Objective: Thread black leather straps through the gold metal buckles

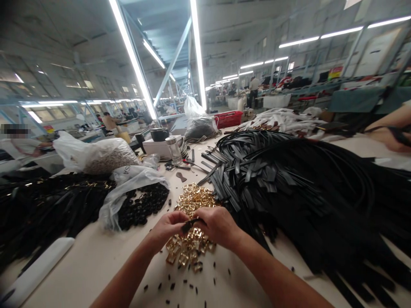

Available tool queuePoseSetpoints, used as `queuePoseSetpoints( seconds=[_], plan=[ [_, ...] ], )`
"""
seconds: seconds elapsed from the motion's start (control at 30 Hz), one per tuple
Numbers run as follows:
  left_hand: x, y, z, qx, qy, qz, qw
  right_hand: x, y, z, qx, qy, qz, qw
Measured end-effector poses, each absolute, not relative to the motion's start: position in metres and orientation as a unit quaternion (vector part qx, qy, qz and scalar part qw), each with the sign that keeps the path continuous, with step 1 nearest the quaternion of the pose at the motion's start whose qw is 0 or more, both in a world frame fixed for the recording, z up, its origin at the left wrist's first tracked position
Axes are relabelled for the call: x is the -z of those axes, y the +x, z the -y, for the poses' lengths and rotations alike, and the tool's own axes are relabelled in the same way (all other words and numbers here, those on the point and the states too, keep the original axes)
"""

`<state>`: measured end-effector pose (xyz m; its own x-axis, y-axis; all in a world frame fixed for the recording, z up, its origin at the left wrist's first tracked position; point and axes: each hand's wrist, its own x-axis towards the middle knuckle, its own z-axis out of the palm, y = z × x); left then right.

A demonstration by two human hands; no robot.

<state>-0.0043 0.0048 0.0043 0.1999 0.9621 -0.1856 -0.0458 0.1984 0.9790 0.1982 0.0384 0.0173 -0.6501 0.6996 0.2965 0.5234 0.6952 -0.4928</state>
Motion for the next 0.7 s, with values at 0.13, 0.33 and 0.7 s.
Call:
queuePoseSetpoints(
  seconds=[0.13,0.33,0.7],
  plan=[
    [-0.002,-0.004,-0.006,-0.412,0.488,-0.493,0.591,-0.021,0.199,-0.039,-0.105,-0.315,0.895,0.299],
    [-0.006,0.002,-0.007,-0.512,0.403,-0.464,0.6,-0.025,0.198,-0.033,-0.144,-0.361,0.843,0.371],
    [-0.005,0.013,-0.002,-0.516,0.411,-0.455,0.599,-0.006,0.176,-0.028,-0.499,-0.301,0.695,0.422]
  ],
)
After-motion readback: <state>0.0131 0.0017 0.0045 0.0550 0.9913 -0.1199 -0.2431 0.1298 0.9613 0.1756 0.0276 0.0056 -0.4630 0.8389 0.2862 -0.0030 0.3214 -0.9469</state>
